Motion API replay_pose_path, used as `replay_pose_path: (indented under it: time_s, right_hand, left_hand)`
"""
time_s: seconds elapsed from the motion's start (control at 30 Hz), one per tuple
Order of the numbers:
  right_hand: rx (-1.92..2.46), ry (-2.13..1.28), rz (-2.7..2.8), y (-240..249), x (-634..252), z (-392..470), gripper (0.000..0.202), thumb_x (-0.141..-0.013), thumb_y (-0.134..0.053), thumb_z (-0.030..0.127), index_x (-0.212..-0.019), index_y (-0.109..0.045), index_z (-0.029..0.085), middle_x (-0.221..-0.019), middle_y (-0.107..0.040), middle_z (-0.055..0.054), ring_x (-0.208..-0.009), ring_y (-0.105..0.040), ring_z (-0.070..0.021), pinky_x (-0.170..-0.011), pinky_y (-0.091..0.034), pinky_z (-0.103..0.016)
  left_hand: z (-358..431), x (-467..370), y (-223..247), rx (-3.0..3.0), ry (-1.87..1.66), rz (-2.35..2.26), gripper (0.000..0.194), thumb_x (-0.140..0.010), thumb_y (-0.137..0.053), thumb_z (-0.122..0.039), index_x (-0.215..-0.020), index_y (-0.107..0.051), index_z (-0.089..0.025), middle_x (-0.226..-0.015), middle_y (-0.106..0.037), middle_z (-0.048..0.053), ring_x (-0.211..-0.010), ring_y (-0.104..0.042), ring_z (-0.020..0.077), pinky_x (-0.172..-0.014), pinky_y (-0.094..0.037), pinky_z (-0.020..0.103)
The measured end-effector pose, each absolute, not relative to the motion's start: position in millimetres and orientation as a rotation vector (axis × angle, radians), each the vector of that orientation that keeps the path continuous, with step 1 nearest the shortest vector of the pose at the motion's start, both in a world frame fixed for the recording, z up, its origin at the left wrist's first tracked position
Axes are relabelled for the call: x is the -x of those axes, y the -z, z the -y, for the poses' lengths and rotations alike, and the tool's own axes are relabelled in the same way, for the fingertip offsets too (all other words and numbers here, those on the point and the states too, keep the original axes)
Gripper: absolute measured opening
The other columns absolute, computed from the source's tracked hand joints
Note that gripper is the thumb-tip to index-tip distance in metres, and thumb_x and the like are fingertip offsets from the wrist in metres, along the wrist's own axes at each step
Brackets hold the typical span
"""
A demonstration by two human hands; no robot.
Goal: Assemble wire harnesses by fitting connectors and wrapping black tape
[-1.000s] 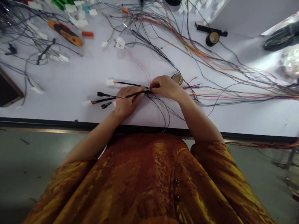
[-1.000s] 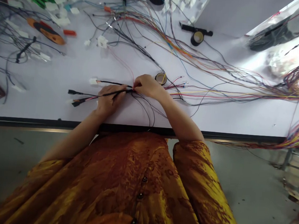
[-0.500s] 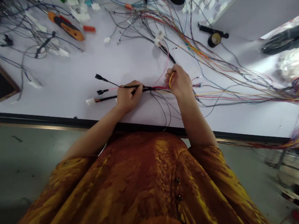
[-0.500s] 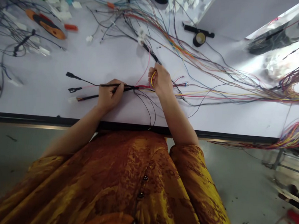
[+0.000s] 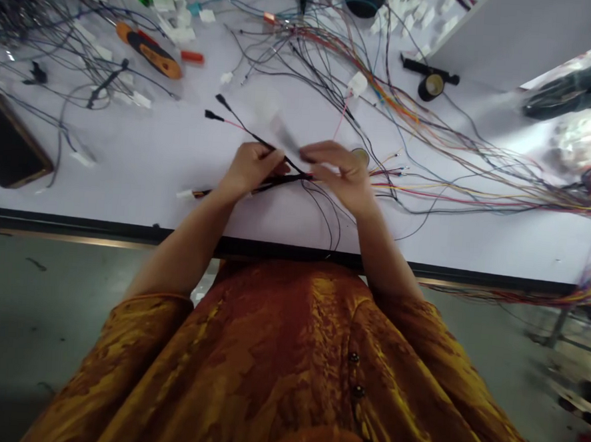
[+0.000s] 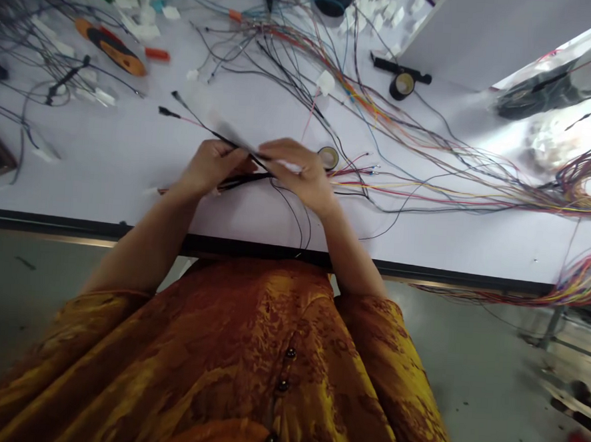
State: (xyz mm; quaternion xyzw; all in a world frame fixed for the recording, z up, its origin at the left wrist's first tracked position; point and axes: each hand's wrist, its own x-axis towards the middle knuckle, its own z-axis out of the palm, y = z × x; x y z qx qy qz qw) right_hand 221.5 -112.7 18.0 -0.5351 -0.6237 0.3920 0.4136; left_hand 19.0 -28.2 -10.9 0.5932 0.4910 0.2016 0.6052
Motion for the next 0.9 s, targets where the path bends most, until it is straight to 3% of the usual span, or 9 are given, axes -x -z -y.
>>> replay_pose_path:
  time_s: [0.07, 0.17, 0.27, 0.33, 0.47, 0.6, 0.8, 0.9]
  right_hand:
    - [1.357, -0.891, 1.843, -9.4, -222.5, 116.2, 0.027, -0.094, -0.059, 0.046, -0.101, -0.075, 0.025, -0.119, -0.071, -0.007, -0.116, -0.063, -0.0243, -0.110, -0.044, -0.047]
    - [1.365, -0.691, 1.825, 7.4, -228.0, 122.5, 0.025, -0.096, -0.059, 0.039, -0.107, -0.076, 0.024, -0.114, -0.071, -0.008, -0.109, -0.065, -0.0229, -0.102, -0.050, -0.045]
    - [1.372, -0.557, 1.776, 21.3, -234.1, 129.1, 0.023, -0.099, -0.057, 0.032, -0.107, -0.076, 0.024, -0.107, -0.072, -0.008, -0.103, -0.066, -0.0205, -0.094, -0.054, -0.040]
    - [1.360, -0.525, 1.829, 27.7, -236.0, 130.7, 0.022, -0.100, -0.055, 0.029, -0.103, -0.077, 0.023, -0.102, -0.073, -0.007, -0.098, -0.067, -0.0197, -0.091, -0.054, -0.038]
    - [1.429, -0.542, 1.871, 33.0, -235.3, 126.5, 0.018, -0.095, -0.058, 0.023, -0.101, -0.075, 0.019, -0.099, -0.072, -0.007, -0.097, -0.066, -0.0204, -0.090, -0.053, -0.037]
    - [1.515, -0.577, 1.875, 29.6, -234.1, 124.7, 0.018, -0.091, -0.061, 0.022, -0.108, -0.069, 0.019, -0.104, -0.069, -0.008, -0.102, -0.063, -0.0222, -0.095, -0.052, -0.038]
    - [1.629, -0.628, 1.900, 22.2, -239.9, 132.4, 0.013, -0.094, -0.060, 0.025, -0.107, -0.062, 0.022, -0.109, -0.063, -0.008, -0.108, -0.059, -0.0252, -0.100, -0.050, -0.043]
    - [1.618, -0.657, 2.008, 18.4, -244.8, 134.9, 0.017, -0.096, -0.057, 0.026, -0.112, -0.064, 0.024, -0.116, -0.062, -0.008, -0.114, -0.057, -0.0256, -0.105, -0.047, -0.044]
  left_hand:
    - [7.1, 0.9, 10.7, -1.178, -0.369, -1.070, 0.028, -0.096, -0.056, -0.038, -0.088, -0.068, -0.015, -0.084, -0.076, 0.010, -0.081, -0.074, 0.0197, -0.081, -0.061, 0.039]
    - [-17.6, 43.7, 5.9, -1.147, -0.477, -1.148, 0.029, -0.095, -0.060, -0.045, -0.102, -0.065, -0.017, -0.099, -0.076, 0.008, -0.091, -0.071, 0.0184, -0.086, -0.060, 0.043]
    - [-13.6, 70.4, -12.0, -1.433, -0.791, -1.430, 0.031, -0.098, -0.056, -0.050, -0.107, -0.061, -0.022, -0.102, -0.074, -0.001, -0.086, -0.064, 0.0129, -0.085, -0.057, 0.039]
    - [6.7, 65.4, -26.9, -1.796, -0.918, -1.409, 0.025, -0.102, -0.052, -0.043, -0.112, -0.062, -0.023, -0.114, -0.071, -0.002, -0.097, -0.064, 0.0134, -0.091, -0.055, 0.037]
    - [56.0, 19.2, -34.4, -2.410, -0.527, -1.059, 0.024, -0.098, -0.058, -0.036, -0.114, -0.066, -0.020, -0.118, -0.073, 0.008, -0.112, -0.065, 0.0259, -0.101, -0.051, 0.045]
    - [73.0, -10.9, -9.2, -2.571, -0.306, -0.995, 0.032, -0.095, -0.060, -0.026, -0.126, -0.062, -0.018, -0.133, -0.067, 0.014, -0.127, -0.058, 0.0337, -0.109, -0.044, 0.052]
    - [45.3, -10.1, 16.3, -2.574, -0.181, -0.969, 0.031, -0.101, -0.045, -0.027, -0.121, -0.067, -0.017, -0.114, -0.070, 0.014, -0.110, -0.062, 0.0309, -0.096, -0.049, 0.045]
    - [23.0, -12.6, 21.5, -2.482, -0.194, -0.957, 0.026, -0.101, -0.049, -0.031, -0.112, -0.071, -0.020, -0.107, -0.070, 0.011, -0.103, -0.063, 0.0271, -0.090, -0.049, 0.040]
